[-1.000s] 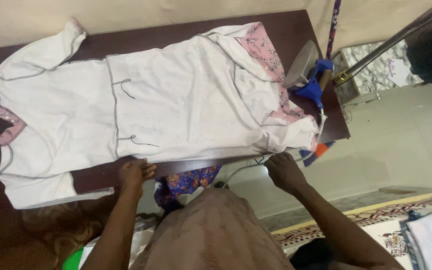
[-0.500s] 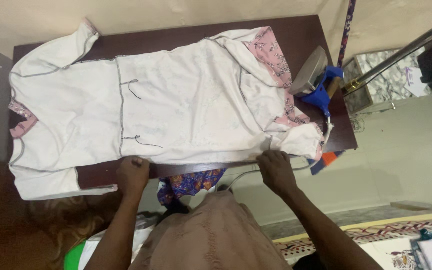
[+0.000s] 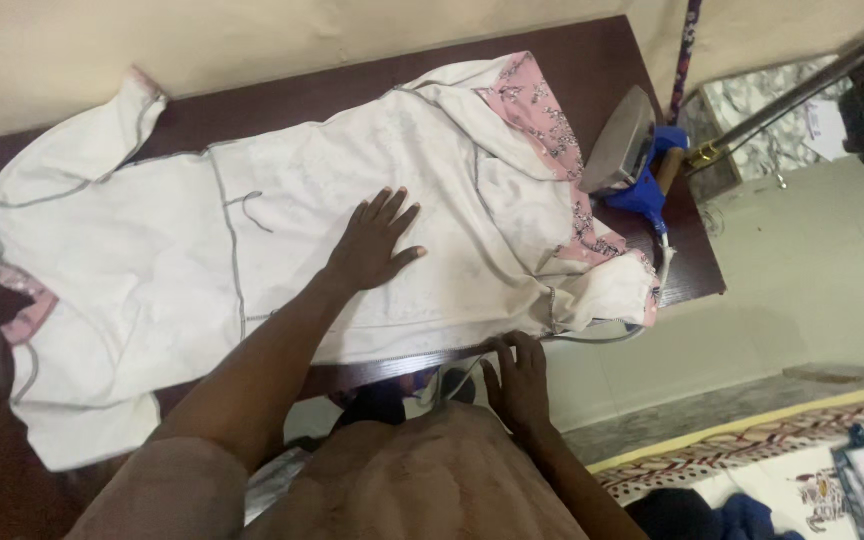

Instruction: The person picks up a white garment with pink trim from a bed and lays it on a wooden table. They smooth and fold the garment by hand, aligning the sleeves and edges, then fold it in half and smooth it again.

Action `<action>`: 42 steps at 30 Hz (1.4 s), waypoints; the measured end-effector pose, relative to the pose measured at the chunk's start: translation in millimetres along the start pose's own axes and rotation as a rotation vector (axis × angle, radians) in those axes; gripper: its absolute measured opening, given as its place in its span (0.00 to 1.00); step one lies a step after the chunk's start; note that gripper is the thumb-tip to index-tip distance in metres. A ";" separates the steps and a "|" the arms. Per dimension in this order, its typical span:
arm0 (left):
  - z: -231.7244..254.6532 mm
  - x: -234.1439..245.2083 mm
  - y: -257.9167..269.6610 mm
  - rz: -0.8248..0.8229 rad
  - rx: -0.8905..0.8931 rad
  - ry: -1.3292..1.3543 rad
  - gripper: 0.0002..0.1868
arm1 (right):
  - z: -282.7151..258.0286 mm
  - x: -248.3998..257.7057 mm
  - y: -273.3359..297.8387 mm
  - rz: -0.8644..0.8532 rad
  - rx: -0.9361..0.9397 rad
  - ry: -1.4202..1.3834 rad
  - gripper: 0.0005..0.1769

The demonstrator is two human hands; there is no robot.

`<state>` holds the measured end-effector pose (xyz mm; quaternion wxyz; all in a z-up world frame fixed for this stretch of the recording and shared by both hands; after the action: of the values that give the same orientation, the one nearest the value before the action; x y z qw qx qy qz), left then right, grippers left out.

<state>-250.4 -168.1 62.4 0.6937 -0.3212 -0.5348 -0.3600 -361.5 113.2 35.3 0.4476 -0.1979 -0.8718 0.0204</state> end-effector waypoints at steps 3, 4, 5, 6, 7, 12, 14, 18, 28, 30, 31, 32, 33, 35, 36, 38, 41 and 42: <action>-28.8 -13.1 -31.9 -0.102 -0.074 -0.068 0.40 | -8.5 -1.8 -0.1 0.011 0.020 0.016 0.24; -41.3 -14.6 -39.4 -0.115 -0.088 -0.090 0.39 | -10.8 -1.4 -0.7 0.016 0.031 0.020 0.25; -52.7 -16.5 -45.9 -0.126 -0.096 -0.111 0.39 | -11.1 -0.2 -1.3 0.018 0.028 0.028 0.25; -61.1 -17.3 -53.6 -0.116 -0.121 -0.137 0.39 | -11.8 1.6 -1.6 0.020 0.026 0.036 0.24; -72.0 -16.0 -59.2 -0.108 -0.141 -0.168 0.39 | -13.8 1.5 -3.5 0.019 0.028 0.037 0.23; -106.5 -5.4 -84.1 -0.074 -0.210 -0.124 0.42 | -11.4 2.3 -14.8 -0.057 -0.105 0.100 0.21; -105.8 -6.2 -87.8 -0.100 -0.219 -0.105 0.42 | -18.5 2.9 -15.8 -0.071 -0.132 0.147 0.21; -85.2 0.9 -73.1 0.036 -0.283 -0.096 0.41 | -47.1 -25.9 -31.5 -0.139 -0.083 -0.004 0.22; -98.5 -7.9 -65.8 -0.020 -0.361 -0.071 0.34 | -84.1 -86.3 -33.1 -0.388 0.015 -0.117 0.35; -101.2 -5.6 -76.1 -0.014 -0.377 -0.096 0.34 | -86.7 -80.6 -33.7 -0.314 0.098 -0.089 0.30; -101.7 -4.8 -78.8 -0.005 -0.375 -0.103 0.35 | -87.6 -79.7 -33.7 -0.278 0.139 -0.075 0.28; -100.9 -3.7 -78.5 0.004 -0.373 -0.109 0.36 | -84.7 -80.9 -32.5 -0.279 0.115 -0.090 0.27; -104.4 -0.5 -77.5 -0.004 -0.315 -0.058 0.36 | -83.3 -82.1 -33.5 -0.277 0.092 -0.106 0.27; -106.1 4.0 -70.2 -0.017 -0.203 0.044 0.37 | -80.4 -82.8 -35.3 -0.278 0.062 -0.121 0.26; -102.0 2.6 -63.3 -0.047 -0.188 0.032 0.39 | -78.1 -82.9 -36.5 -0.280 0.054 -0.119 0.26; -94.2 -0.6 -44.4 -0.112 -0.158 0.012 0.42 | -78.9 -82.2 -38.0 -0.267 0.067 -0.123 0.26; -82.7 6.4 -23.8 -0.037 -0.205 0.016 0.43 | -81.6 -82.0 -30.8 -0.270 0.083 -0.146 0.26; -83.2 5.8 -23.8 -0.040 -0.197 0.026 0.43 | -81.0 -84.8 -28.6 -0.298 0.060 -0.154 0.26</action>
<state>-226.9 -250.8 51.1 0.6585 -0.3723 -0.4941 -0.4285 -262.8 44.5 24.4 0.3832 -0.0510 -0.9223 -0.0052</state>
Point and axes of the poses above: each hand's wrist, its own y-axis away from the middle knuckle, its own x-axis out of the back of the hand, z = x × y, the point moved 8 cm from there along -y, towards the middle knuckle, and after that the axes turned 7 degrees about -y, right-handed, at the moved point
